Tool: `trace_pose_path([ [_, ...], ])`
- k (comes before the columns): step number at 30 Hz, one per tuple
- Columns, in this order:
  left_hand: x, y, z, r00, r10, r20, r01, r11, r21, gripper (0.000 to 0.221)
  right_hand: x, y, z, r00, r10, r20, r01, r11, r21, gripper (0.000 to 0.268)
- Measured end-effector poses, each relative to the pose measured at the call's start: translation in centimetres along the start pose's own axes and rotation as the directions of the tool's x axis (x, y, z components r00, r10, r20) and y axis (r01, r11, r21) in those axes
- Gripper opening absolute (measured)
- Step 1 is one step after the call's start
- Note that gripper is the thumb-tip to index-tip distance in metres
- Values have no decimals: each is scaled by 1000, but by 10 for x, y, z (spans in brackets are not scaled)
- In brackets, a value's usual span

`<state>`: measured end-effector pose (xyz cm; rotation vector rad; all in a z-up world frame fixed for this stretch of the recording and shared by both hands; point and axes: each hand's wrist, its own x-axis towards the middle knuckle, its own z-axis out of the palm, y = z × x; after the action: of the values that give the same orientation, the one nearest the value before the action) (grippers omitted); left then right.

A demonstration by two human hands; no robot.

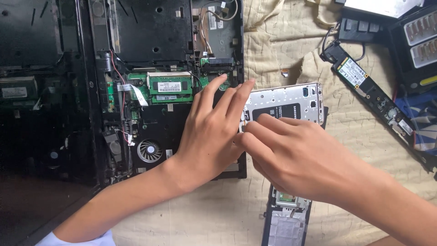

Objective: Reassembling a phone frame and adjusting internal components of a laptop using a small prying tool.

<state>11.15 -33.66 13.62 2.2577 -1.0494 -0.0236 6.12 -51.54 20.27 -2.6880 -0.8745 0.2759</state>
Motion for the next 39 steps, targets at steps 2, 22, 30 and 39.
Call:
trace_pose_path([
  [2,0,0,-1,1000,-2,8,2,1000,-6,87,-1,1,2,999,-32,-40,31,999,-39,14],
  [22,0,-1,3,1000,-18,8,17,1000,24,96,0,1,1,998,-20,-54,18,999,-45,22],
  [30,-1,0,2,1000,-10,-2,10,1000,20,90,5,-3,-8,998,-18,-52,19,1000,5,18],
  [39,-1,-1,3,1000,-9,3,9,999,37,95,2,1,4,992,53,-113,-49,998,44,12],
])
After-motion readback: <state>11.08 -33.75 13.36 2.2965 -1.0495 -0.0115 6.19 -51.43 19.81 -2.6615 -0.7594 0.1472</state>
